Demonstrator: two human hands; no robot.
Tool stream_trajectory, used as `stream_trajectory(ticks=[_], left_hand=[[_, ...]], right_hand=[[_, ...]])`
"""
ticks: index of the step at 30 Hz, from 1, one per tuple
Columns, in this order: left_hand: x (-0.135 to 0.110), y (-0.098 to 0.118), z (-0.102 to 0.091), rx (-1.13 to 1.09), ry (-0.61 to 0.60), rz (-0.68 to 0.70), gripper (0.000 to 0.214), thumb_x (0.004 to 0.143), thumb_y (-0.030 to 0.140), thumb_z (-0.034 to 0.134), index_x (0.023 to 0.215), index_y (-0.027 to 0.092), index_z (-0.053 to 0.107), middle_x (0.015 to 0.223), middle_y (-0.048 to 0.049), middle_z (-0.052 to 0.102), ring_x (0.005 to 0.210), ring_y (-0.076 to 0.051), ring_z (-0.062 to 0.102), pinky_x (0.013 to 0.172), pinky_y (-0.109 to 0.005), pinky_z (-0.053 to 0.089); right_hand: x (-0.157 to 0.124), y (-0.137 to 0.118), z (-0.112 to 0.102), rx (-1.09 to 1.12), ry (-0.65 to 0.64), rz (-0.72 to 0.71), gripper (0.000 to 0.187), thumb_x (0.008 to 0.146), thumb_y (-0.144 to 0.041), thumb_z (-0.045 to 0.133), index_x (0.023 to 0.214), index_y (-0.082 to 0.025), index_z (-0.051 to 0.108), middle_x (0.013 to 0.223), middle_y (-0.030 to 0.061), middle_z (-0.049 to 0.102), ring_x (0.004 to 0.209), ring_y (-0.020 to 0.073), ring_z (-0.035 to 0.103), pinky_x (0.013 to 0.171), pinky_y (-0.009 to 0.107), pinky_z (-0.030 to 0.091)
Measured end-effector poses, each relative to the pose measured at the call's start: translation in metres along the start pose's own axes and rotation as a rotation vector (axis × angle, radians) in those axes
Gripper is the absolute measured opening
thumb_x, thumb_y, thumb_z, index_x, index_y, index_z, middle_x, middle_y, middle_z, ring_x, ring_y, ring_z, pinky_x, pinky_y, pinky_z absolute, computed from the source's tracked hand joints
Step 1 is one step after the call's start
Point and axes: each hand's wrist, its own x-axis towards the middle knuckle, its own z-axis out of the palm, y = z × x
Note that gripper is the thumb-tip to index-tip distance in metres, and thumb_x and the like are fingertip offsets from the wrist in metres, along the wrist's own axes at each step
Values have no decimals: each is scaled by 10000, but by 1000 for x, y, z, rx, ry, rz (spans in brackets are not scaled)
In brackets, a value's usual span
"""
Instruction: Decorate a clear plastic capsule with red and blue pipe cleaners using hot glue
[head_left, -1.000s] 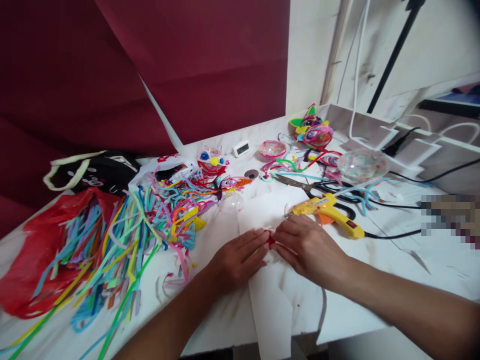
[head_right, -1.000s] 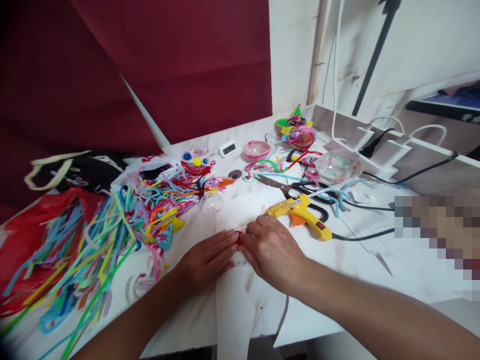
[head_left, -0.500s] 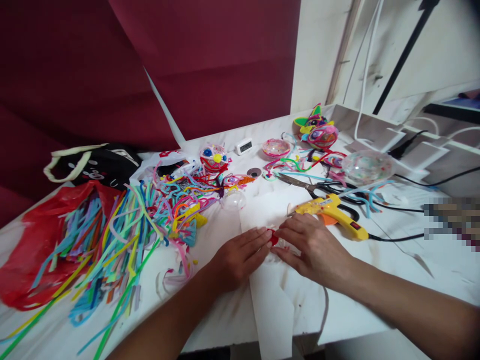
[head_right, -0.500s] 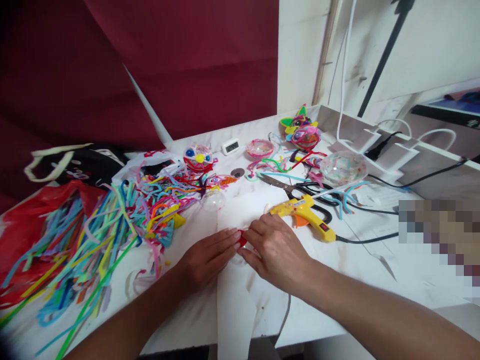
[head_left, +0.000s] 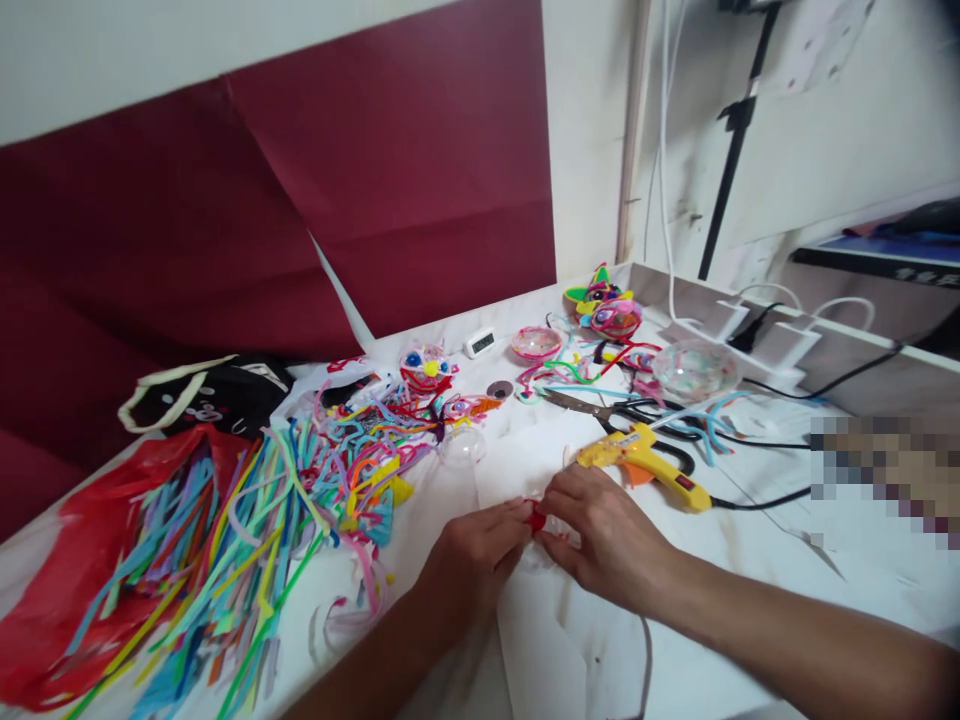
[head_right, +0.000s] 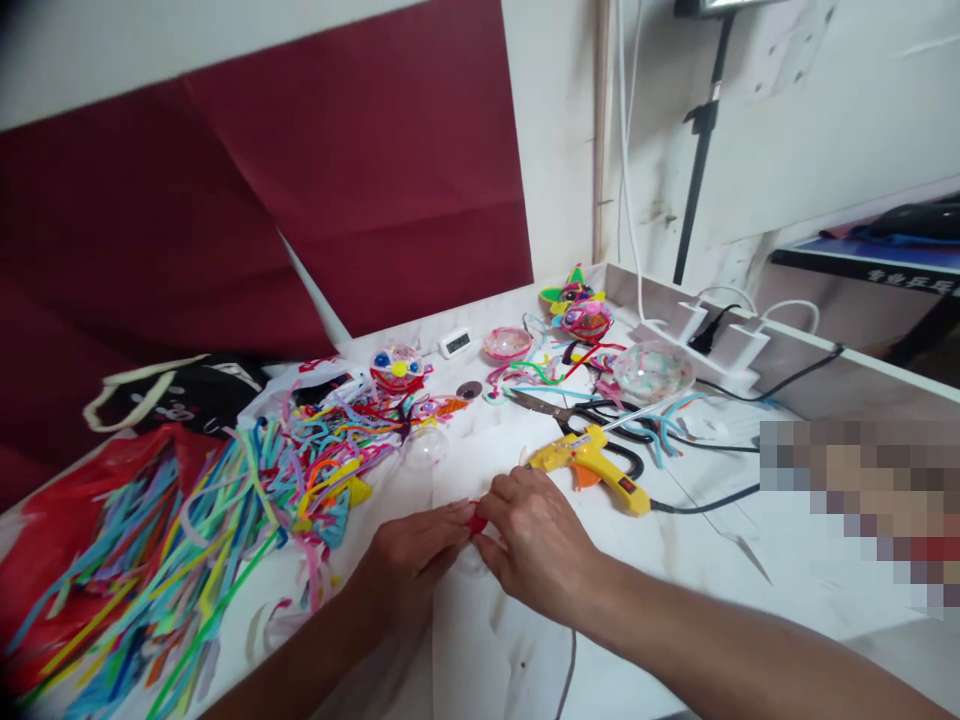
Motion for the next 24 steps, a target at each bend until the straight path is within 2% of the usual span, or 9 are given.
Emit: stream_trajectory(ticks=[3, 5, 8, 11, 14, 16, 18, 20, 24], left_hand=[[8, 4, -6, -74, -121, -105, 142, 902, 150, 495, 927, 170, 634, 990, -46, 714, 912, -158, 690, 832, -251, 565], [10, 4, -8, -108, -152, -168, 140, 901, 167, 507, 900, 171, 647, 958, -37, 721, 874, -162, 694, 799, -241, 562], [9, 4, -8, -139, -115, -224, 139, 895, 186, 528, 936, 181, 661, 971, -34, 726, 851, -167, 697, 772, -238, 560], [6, 4, -7, -176, -67, -229, 168, 890, 195, 542, 1007, 194, 662, 997, -30, 726, 882, -166, 696, 794, -241, 561], [3, 3, -7, -206, -39, -245, 157, 874, 185, 566, 976, 201, 684, 1021, -22, 724, 937, -166, 687, 866, -263, 550], [1, 1, -5, -223, -6, -260, 123, 855, 176, 587, 886, 198, 704, 999, -25, 730, 933, -175, 689, 875, -286, 553], [0, -1, -3, -261, 33, -279, 89, 828, 173, 619, 817, 186, 707, 963, -38, 735, 918, -185, 694, 862, -304, 561], [0, -2, -1, -318, 53, -322, 67, 808, 164, 641, 808, 172, 707, 954, -58, 734, 921, -192, 693, 858, -314, 563], [1, -2, 0, -437, 66, -405, 55, 789, 136, 651, 794, 155, 703, 968, -79, 727, 944, -203, 686, 857, -327, 562]], right_hand=[[0, -1, -1, 9, 2, 5, 122, 816, -246, 564, 863, -191, 663, 825, 53, 609, 838, 207, 537, 754, 354, 399], [0, -3, -2, 16, 5, 7, 123, 813, -232, 565, 870, -191, 666, 827, 55, 613, 844, 206, 545, 761, 354, 406], [1, -4, -4, 16, -9, -17, 121, 804, -225, 578, 876, -186, 666, 824, 58, 623, 834, 205, 562, 749, 350, 423], [0, 0, -16, -2, -14, -28, 131, 822, -256, 581, 895, -191, 668, 846, 64, 642, 847, 205, 581, 759, 345, 447], [-11, 16, -36, -93, 86, -2, 199, 870, -290, 527, 981, -192, 660, 964, 89, 651, 918, 212, 584, 816, 356, 458], [-25, 33, -49, -223, 101, 9, 226, 896, -285, 471, 1010, -201, 647, 990, 93, 646, 910, 218, 585, 798, 369, 465], [-43, 53, -57, -406, 151, 95, 254, 889, -327, 468, 1020, -191, 637, 966, 106, 644, 865, 254, 588, 753, 411, 468], [-59, 71, -58, -497, 159, 187, 303, 878, -394, 463, 999, -173, 631, 930, 119, 646, 833, 282, 597, 714, 426, 470], [-73, 89, -53, -350, 36, 394, 348, 865, -461, 470, 1038, -192, 609, 944, 96, 680, 735, 234, 638, 632, 348, 471]])
